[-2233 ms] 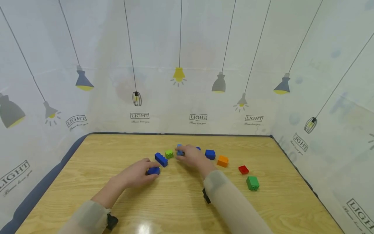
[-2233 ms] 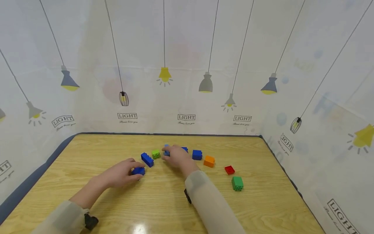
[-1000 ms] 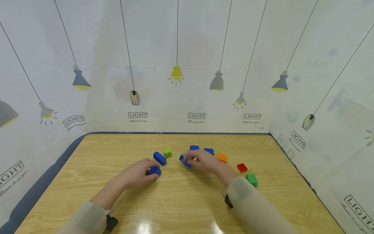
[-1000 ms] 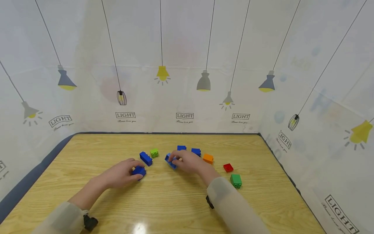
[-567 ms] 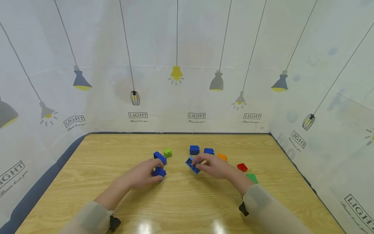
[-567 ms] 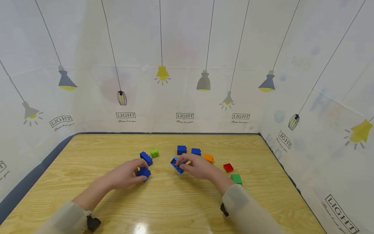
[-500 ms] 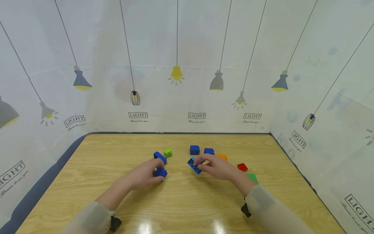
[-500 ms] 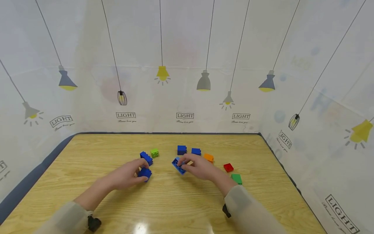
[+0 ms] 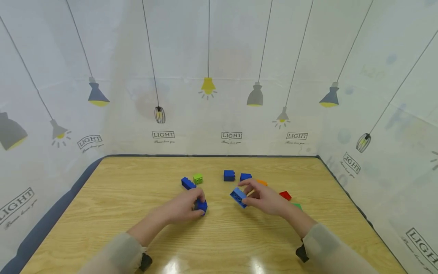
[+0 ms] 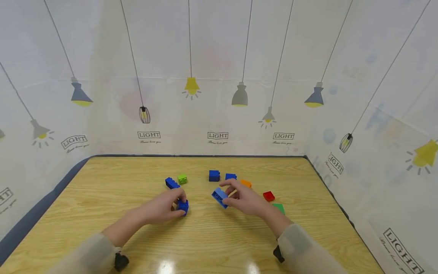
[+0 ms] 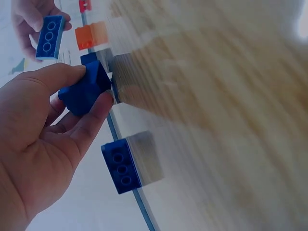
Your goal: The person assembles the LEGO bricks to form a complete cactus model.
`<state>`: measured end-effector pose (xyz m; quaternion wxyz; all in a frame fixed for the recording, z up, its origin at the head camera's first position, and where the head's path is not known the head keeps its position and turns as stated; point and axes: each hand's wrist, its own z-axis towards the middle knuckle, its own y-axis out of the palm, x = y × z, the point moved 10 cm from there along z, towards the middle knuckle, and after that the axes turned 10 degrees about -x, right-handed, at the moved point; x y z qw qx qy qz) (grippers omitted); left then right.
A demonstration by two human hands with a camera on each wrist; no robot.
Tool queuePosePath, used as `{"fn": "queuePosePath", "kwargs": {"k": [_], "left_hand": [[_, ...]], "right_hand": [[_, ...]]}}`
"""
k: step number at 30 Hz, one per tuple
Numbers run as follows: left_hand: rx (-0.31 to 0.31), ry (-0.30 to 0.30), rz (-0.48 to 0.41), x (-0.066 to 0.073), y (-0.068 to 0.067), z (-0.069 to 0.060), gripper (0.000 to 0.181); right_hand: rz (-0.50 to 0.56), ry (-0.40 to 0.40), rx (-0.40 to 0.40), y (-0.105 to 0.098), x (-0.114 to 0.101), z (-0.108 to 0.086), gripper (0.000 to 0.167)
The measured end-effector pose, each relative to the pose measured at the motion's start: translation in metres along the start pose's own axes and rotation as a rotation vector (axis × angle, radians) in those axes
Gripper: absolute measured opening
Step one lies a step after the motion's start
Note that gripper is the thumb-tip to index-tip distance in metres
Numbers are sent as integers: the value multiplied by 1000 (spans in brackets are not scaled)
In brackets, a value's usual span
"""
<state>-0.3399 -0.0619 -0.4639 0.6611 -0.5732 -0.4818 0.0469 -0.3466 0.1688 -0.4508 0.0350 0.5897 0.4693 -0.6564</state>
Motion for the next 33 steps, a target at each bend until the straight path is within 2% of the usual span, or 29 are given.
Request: {"fn": "queuePosePath", "kwargs": {"k": [4, 8, 13, 18, 27, 33], "left_hand": [[-12, -12, -43, 6, 7, 6, 19], [-30, 16, -80, 14, 15, 14, 18], [-44, 55, -65, 26, 23, 23, 19], [-54, 64, -93, 33, 29, 28, 19], [-55, 68, -137, 38, 34, 31, 21], [-47, 42, -175, 33, 33, 28, 43]], "right_hand": [[-30, 40, 10, -3, 5, -5, 61], [-46, 50, 4, -4, 9, -10, 62], [-37, 63, 6, -4, 15, -14, 63], [-39, 60, 20, -6, 14, -16, 60], [-6, 46, 28, -6, 11, -16, 52], [-19, -3, 17, 0, 5, -13, 49]]}}
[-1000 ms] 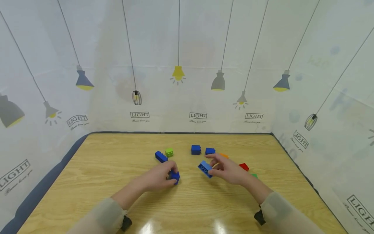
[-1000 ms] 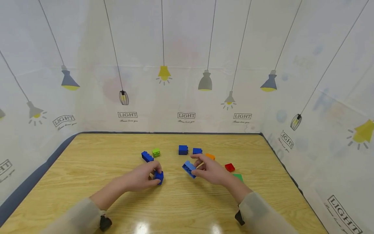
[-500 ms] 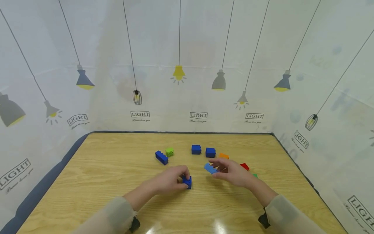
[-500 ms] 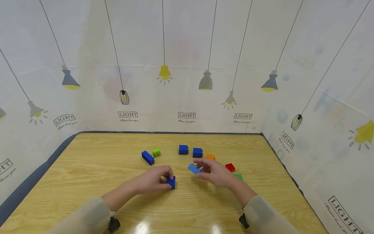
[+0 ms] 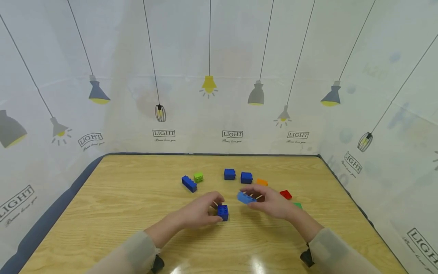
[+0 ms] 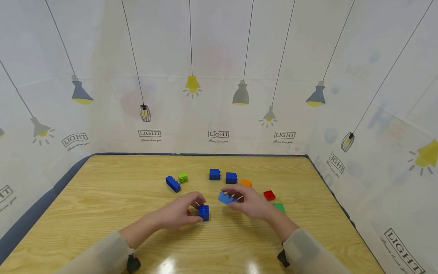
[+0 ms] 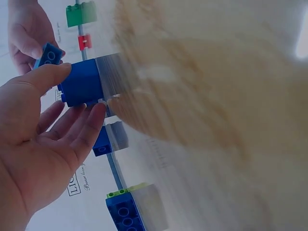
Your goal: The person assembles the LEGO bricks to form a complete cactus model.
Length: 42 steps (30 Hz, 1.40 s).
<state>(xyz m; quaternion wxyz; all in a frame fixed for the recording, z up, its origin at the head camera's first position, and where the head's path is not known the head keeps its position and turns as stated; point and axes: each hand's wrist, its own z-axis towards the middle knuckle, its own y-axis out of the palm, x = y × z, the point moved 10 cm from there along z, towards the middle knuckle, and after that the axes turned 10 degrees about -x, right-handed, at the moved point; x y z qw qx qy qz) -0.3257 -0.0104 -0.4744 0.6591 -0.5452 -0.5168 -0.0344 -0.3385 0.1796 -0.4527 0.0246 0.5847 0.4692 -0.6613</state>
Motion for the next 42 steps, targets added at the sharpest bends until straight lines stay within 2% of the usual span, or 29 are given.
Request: {"fn": "queuePosePath", "kwargs": {"k": [3, 7, 13, 19, 28, 33, 42], "left_hand": [[5, -8, -16, -3, -1, -2, 46], [-4, -33, -44, -9, -1, -3, 39], [-8, -69, -104, -14, -1, -3, 29], [-11, -89, -152, -17, -1, -6, 28], [-31, -74, -197, -15, 1, -9, 27], [-38, -50, -220, -12, 2, -12, 28], [-39, -34, -237, -10, 3, -13, 27]], "right_hand": [[-3, -39, -5, 4, -7, 3, 48], [7, -60, -23, 11, -14, 7, 45], [22, -31, -57, 23, -17, 13, 41], [33, -20, -70, 31, -20, 20, 40], [17, -45, -100, 41, -24, 26, 39], [37, -33, -116, 47, -25, 28, 40], [52, -21, -95, 49, -24, 30, 30]]}}
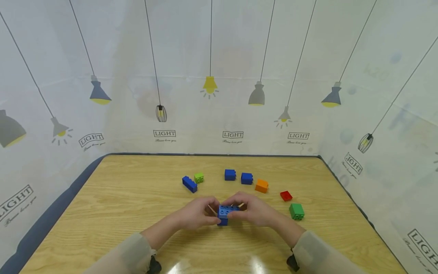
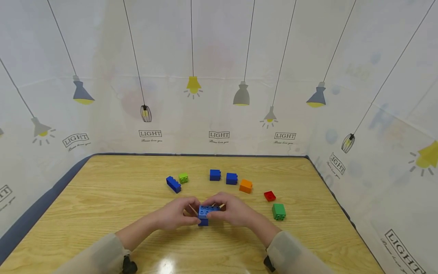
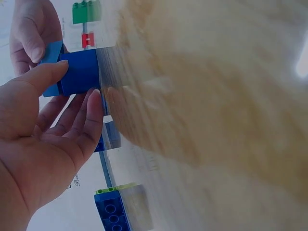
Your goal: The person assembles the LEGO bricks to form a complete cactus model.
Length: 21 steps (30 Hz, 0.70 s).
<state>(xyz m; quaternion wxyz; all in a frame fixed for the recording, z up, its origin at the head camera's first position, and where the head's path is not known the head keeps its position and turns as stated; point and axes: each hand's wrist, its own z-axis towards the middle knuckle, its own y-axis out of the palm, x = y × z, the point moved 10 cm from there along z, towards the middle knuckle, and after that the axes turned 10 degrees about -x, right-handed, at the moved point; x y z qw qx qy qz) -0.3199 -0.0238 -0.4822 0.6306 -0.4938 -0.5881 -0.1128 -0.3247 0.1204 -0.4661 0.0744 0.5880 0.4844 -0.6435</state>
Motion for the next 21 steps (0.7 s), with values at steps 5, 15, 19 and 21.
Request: {"fn": "queuePosePath", "kwargs": {"k": [5, 15, 19, 21], "left_hand": [[-2, -4, 1, 1, 0, 0, 27], [29, -2, 2, 2, -5, -4, 26], [48, 8, -11, 1, -6, -4, 24], [51, 11, -14, 1, -6, -4, 24]], "right_hand": [[-2, 18, 12, 0, 0, 0, 28], [-18, 42, 24, -2, -1, 1, 28], [-19, 49, 22, -2, -1, 1, 28], [-26, 53, 24, -3, -1, 1, 28]]}}
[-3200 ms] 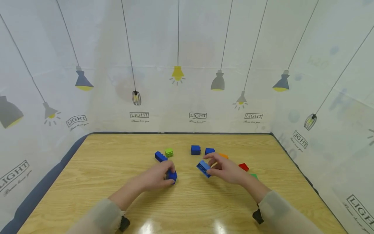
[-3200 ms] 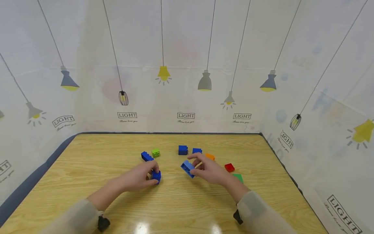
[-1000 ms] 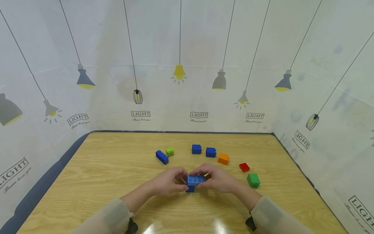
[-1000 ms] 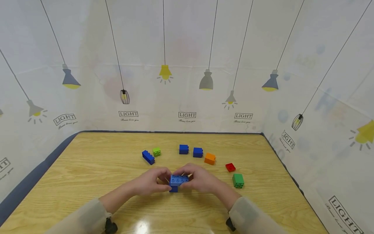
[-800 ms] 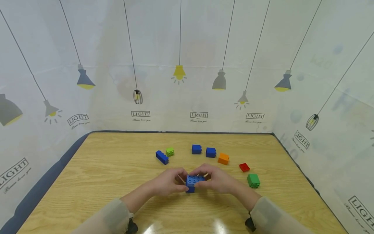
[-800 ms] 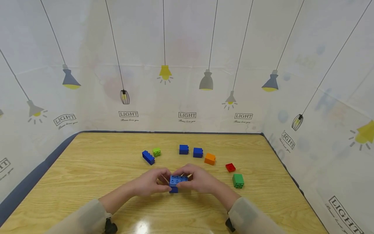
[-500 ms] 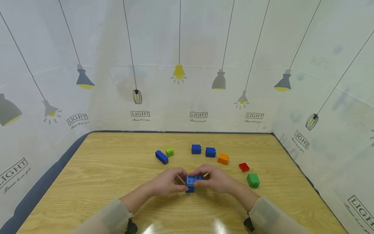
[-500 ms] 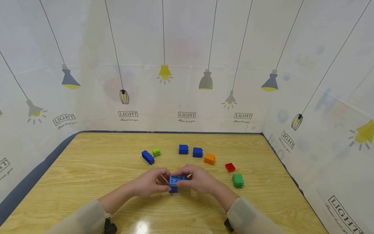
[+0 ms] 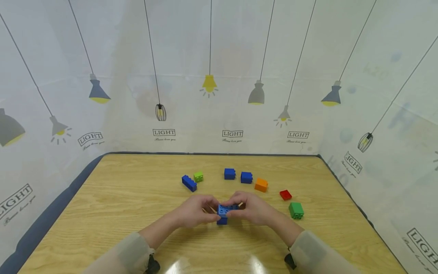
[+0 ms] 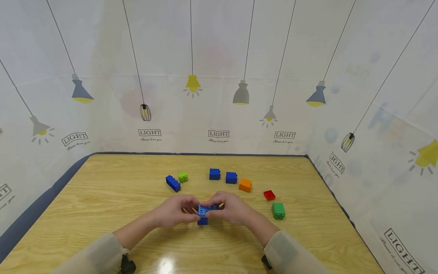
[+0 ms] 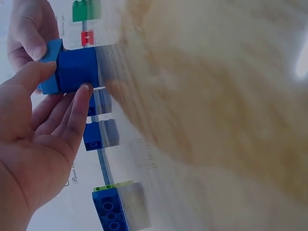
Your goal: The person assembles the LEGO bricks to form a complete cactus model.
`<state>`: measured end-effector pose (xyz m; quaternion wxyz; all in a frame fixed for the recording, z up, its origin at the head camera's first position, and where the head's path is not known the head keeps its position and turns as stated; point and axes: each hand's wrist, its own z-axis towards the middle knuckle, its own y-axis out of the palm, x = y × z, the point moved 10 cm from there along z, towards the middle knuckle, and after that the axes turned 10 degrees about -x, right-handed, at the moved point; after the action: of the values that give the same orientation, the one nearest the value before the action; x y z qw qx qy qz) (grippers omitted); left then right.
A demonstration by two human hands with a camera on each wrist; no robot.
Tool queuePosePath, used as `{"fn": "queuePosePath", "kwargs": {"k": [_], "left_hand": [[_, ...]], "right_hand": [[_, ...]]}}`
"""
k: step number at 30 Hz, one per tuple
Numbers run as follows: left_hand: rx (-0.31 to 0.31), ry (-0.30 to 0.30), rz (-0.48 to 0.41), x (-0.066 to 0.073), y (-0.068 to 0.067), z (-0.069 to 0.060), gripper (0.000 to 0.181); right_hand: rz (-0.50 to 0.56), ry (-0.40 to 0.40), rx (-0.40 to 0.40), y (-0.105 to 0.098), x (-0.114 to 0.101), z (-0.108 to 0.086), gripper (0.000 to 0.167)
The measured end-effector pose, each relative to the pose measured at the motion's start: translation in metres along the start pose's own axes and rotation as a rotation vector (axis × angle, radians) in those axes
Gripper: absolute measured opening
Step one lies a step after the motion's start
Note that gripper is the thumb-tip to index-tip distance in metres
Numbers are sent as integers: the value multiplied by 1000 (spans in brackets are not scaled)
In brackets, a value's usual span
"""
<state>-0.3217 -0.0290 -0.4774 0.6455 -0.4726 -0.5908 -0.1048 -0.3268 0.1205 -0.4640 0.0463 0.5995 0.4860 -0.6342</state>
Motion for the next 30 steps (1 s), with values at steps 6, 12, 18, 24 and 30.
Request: {"fn": "queuePosePath", "kwargs": {"k": [6, 12, 18, 24, 30], "left_hand": [[9, -4, 14, -1, -1, 0, 26], [17, 0, -3, 0, -1, -1, 28], [13, 1, -23, -2, 2, 0, 28], [4, 7, -4, -2, 3, 2, 29], [-3, 34, 3, -1, 2, 4, 29]], "right_hand": [[-33, 3, 12, -1, -2, 0, 29], [-70, -14, 14, 0, -4, 1, 29], [-90, -14, 11, 1, -4, 2, 29], [-107, -7, 9, 0, -7, 2, 29], [-121, -13, 8, 0, -11, 3, 29]]}}
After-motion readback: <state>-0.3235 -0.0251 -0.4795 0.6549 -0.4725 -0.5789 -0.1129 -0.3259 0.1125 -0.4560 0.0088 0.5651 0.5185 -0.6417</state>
